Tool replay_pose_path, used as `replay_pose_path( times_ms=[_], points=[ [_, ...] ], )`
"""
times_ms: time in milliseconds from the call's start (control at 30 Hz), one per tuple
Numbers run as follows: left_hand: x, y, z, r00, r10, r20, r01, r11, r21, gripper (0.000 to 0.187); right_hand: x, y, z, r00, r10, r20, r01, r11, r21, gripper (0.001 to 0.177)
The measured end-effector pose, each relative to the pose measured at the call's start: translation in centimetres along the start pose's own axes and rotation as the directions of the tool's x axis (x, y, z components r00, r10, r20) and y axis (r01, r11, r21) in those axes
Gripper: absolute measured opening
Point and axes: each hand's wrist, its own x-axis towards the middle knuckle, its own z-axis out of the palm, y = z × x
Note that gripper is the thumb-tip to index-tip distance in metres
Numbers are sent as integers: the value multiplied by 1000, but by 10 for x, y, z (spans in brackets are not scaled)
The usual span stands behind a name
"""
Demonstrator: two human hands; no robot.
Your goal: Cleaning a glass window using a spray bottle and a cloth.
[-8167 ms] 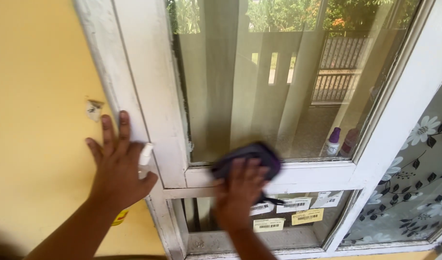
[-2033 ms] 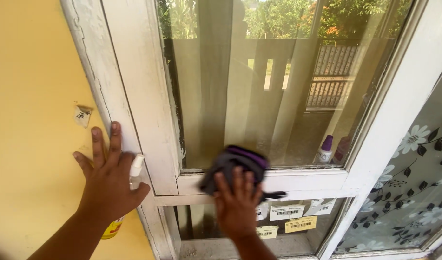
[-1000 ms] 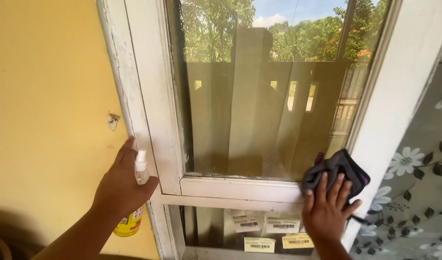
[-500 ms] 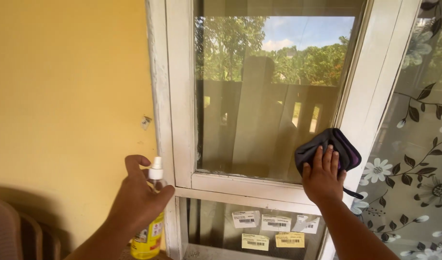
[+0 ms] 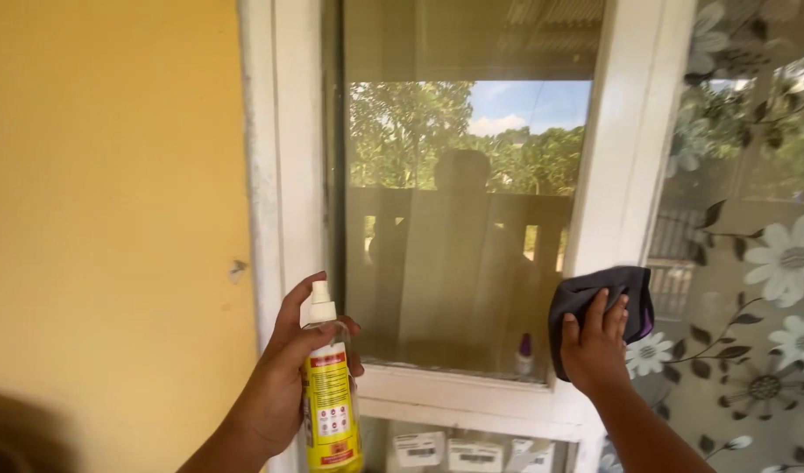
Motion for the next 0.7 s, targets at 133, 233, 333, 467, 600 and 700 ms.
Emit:
replay_pose_path(
  times_ms=[133,233,333,467,600,700],
  points=[
    [25,-9,59,997,39,60,-29,989,-147,77,30,1,-28,998,-57,-20,57,998,-17,85],
    [53,-9,97,981,120,151,-92,979,-179,77,65,-7,-50,995,-94,-12,94,996,-6,82],
    [93,-5,131,978,148,145,-131,984,-118,75,103,-7,-61,987,-142,-77,145,989,34,84],
    [149,19,179,951,310,-10,-283,879,383,74,151,-15,-90,864,-428,-266,411,904,-122,77],
    [191,68,226,859,512,3,-298,497,815,82,185,-3,-98,617,-678,-400,631,729,-264,74],
    [228,109,260,811,582,65,-326,357,875,88,211,13,-76,398,-751,-527,690,624,-367,70]
  ],
)
